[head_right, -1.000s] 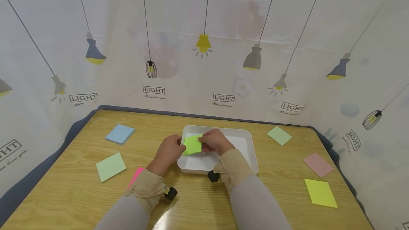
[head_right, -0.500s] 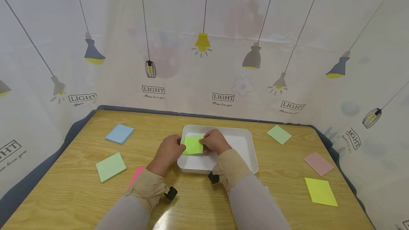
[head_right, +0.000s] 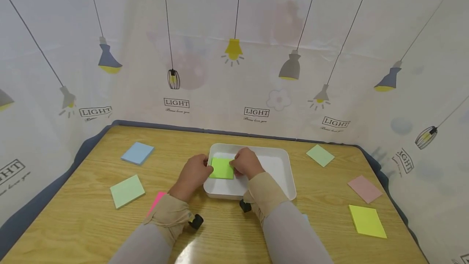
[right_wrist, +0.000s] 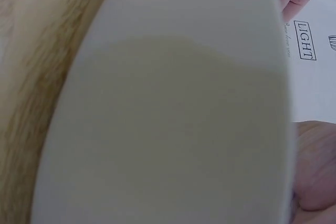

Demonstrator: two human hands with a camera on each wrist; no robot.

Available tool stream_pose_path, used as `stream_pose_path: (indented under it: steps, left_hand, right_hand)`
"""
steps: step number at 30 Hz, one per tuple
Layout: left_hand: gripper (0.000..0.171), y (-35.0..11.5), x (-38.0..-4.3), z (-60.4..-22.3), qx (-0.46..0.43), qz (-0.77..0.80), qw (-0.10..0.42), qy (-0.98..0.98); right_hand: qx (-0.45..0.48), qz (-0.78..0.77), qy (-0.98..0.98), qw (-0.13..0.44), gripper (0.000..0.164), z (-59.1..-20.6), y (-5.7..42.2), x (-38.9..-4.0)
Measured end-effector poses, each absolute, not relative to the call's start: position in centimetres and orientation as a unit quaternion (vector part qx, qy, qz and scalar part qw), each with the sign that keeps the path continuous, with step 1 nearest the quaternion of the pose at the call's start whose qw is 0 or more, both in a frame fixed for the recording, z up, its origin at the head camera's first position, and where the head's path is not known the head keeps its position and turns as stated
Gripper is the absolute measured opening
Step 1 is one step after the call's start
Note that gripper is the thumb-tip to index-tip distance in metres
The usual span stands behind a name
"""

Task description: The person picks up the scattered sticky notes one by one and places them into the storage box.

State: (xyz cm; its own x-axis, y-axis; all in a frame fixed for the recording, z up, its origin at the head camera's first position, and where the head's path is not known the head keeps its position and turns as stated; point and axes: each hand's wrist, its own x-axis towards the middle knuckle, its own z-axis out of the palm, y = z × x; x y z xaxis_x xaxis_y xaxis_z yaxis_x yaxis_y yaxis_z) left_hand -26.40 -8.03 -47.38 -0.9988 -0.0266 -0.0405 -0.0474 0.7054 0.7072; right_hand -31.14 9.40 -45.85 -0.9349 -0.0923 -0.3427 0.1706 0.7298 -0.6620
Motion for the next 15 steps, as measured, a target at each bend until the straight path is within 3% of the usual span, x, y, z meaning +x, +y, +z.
stream_pose_path:
  steps: [10, 15]
  left_hand:
    - [0.03, -8.01, -26.41, -47.39, -0.02, 0.386, 0.013, 0.922]
    - [0.031, -8.03, -26.42, -47.35, -0.02, 0.389, 0.014, 0.921]
  right_hand:
    - [0.022, -0.374, 0.909, 0.183, 0.018, -45.81, 9.45, -30.91]
    - [0.014, -0.363, 0.914, 0.182, 0.024, -45.48, 9.62, -30.78]
